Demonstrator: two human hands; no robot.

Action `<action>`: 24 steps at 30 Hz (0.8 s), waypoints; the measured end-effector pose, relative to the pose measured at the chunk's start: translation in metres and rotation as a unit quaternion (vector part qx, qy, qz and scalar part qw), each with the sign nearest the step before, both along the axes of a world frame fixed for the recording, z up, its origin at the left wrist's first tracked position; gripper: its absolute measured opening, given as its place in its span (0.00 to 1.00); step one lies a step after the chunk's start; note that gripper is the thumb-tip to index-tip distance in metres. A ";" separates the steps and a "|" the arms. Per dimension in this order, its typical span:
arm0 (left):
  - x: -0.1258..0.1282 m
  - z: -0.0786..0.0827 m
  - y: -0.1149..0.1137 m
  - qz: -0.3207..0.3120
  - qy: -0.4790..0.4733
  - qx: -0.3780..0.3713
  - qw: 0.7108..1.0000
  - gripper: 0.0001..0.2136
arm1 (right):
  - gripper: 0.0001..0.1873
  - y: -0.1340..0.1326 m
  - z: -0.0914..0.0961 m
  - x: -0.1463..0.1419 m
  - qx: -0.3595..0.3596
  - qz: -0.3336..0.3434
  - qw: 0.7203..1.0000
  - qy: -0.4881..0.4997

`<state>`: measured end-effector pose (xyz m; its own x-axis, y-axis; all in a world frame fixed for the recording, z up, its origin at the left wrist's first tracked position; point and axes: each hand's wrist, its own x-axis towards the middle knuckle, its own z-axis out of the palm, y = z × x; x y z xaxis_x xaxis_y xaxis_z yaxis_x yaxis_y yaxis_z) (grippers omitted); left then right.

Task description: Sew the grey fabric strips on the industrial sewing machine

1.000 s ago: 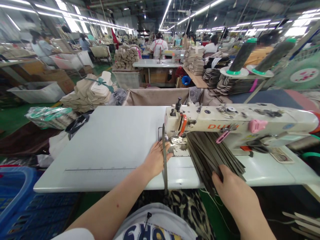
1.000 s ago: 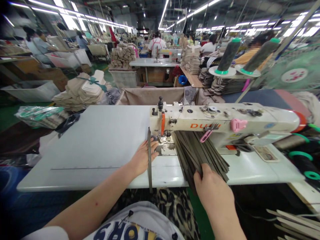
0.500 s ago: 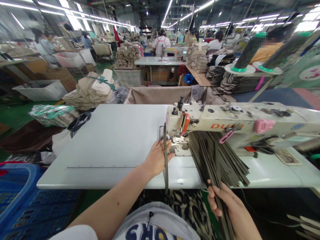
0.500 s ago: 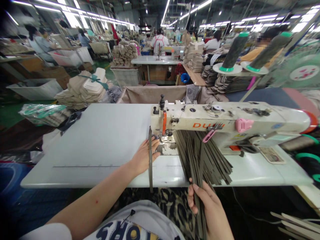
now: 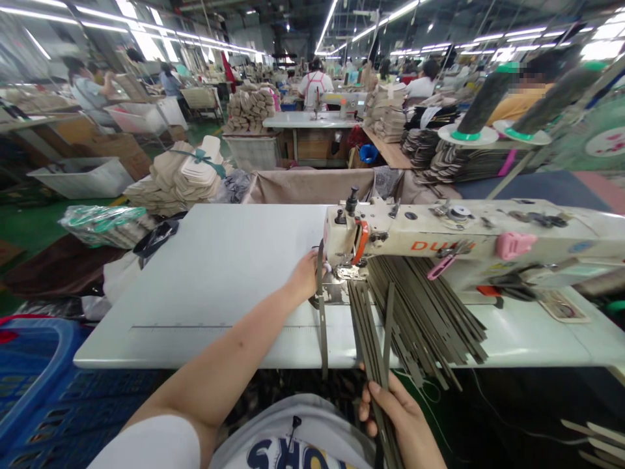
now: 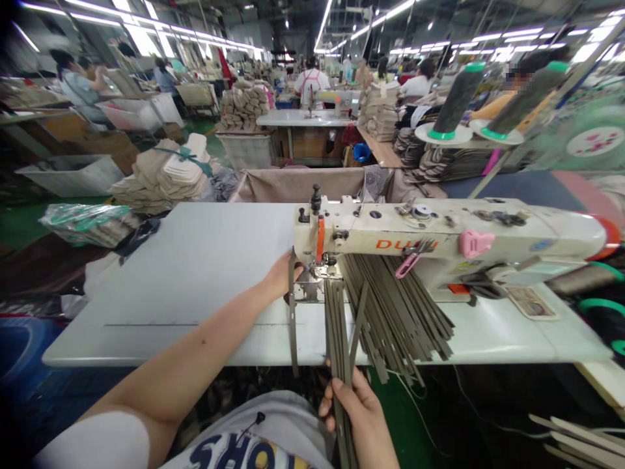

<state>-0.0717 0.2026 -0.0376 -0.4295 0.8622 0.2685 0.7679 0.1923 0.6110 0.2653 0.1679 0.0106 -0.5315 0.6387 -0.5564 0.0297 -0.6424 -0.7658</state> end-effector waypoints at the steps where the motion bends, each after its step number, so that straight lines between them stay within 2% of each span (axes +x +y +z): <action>1: -0.003 0.003 0.006 0.005 -0.007 -0.009 1.000 0.14 | 0.28 -0.002 -0.003 -0.002 0.016 0.008 1.000 -0.006; 6: -0.011 0.015 0.027 0.013 -0.042 -0.030 0.999 0.14 | 0.29 -0.005 -0.018 -0.008 0.090 0.037 0.995 -0.028; 9: -0.014 0.018 0.034 0.025 -0.051 -0.036 0.998 0.16 | 0.31 -0.004 -0.023 -0.006 0.113 0.042 0.992 -0.036; 14: -0.016 0.012 0.039 0.032 -0.024 -0.057 0.998 0.18 | 0.34 0.002 -0.037 -0.004 0.129 0.041 0.990 -0.040; 19: -0.016 0.007 0.038 0.032 -0.040 -0.025 0.998 0.20 | 0.39 0.003 -0.051 -0.008 0.129 0.043 0.990 -0.041; 24: -0.014 0.010 0.036 0.043 -0.048 -0.014 0.998 0.19 | 0.39 0.001 -0.051 -0.006 0.109 0.051 0.991 -0.052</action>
